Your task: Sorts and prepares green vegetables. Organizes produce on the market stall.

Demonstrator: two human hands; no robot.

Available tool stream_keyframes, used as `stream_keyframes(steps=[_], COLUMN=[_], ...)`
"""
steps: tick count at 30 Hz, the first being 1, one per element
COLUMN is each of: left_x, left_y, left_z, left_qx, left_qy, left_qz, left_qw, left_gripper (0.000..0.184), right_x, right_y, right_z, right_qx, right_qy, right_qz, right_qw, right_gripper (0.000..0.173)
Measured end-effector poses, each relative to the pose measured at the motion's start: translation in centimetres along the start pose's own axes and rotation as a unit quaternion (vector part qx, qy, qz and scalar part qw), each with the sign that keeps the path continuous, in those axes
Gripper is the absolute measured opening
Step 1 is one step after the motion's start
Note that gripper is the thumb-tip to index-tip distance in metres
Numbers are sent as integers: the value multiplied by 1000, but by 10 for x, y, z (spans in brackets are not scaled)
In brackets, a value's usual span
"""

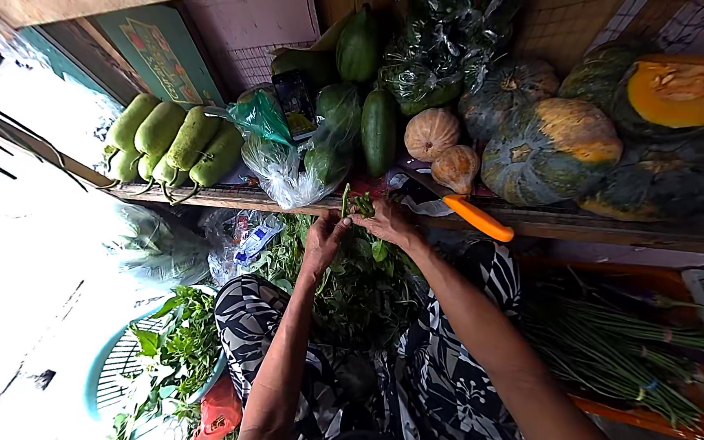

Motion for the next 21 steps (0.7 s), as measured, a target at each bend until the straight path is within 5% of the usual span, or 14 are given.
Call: stream_keyframes(steps=[10,13,17,21], left_x=[4,2,-3,-2], left_y=[-1,-5,-27,-39], left_z=[2,-2,-13,-8], left_qx=[90,143,205,198], left_qy=[-13,-42,-100,-117], left_qz=[35,67,201,225], left_qw=[995,987,953,947], left_gripper=[8,21,26,19], right_x=[9,8,10,13], right_y=[-1,0,7,20], right_z=[-8,-3,-6,-10], right_qx=[-41,-56,-51,37], right_qy=[-34,-62,-91,-75], right_qz=[27,27,-79,-181], right_qw=[998,996,991,980], right_gripper=[16,16,17,24])
Point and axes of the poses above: each hand's wrist, its own x-axis away from the middle knuckle, its own y-axis out of the palm, z = x × y, the point moved 6 cm from there along -x, towards the middle knuckle, and after that the axes turned 9 degrees about y, right-handed, at the moved point
